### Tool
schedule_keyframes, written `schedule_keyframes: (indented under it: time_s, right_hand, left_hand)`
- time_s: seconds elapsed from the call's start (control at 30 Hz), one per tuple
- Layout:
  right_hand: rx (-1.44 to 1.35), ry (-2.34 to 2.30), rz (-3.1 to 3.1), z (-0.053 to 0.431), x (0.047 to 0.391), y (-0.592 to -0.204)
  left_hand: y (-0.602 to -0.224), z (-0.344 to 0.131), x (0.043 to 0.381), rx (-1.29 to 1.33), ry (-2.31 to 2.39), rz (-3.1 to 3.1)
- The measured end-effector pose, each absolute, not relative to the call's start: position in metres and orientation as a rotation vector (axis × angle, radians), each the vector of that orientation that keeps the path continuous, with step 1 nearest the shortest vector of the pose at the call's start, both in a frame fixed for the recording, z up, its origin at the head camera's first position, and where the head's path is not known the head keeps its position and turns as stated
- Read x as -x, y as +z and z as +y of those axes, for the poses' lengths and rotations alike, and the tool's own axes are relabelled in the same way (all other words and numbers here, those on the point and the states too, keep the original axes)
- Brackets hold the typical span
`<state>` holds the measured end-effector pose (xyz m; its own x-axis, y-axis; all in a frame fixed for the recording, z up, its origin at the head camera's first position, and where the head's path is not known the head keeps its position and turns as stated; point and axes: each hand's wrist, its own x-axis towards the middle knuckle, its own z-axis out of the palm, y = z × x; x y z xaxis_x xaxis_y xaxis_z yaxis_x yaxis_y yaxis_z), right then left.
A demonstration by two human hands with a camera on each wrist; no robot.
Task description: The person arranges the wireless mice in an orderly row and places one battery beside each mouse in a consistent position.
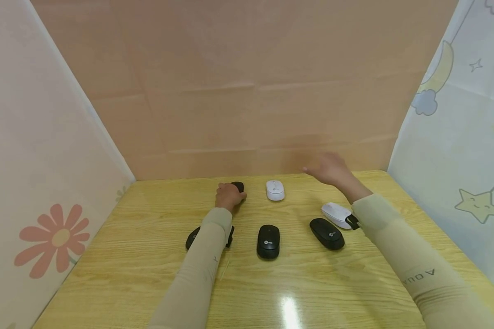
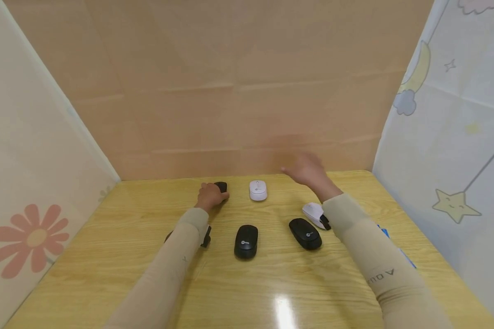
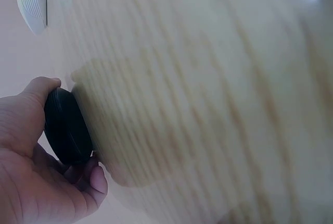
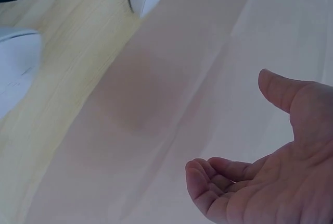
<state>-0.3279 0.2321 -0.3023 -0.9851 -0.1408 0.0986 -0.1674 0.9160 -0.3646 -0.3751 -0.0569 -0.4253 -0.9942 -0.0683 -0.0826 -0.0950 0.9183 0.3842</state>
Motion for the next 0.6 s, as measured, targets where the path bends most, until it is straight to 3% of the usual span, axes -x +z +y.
schedule_keyframes:
  time_s: [0.6]
  right_hand:
    - [-0.254, 0.757, -2.916, 0.284, 0.295, -0.325]
  left_hand:
    - [-0.431, -0.056, 0.379, 0.177, 0.625, 2.998]
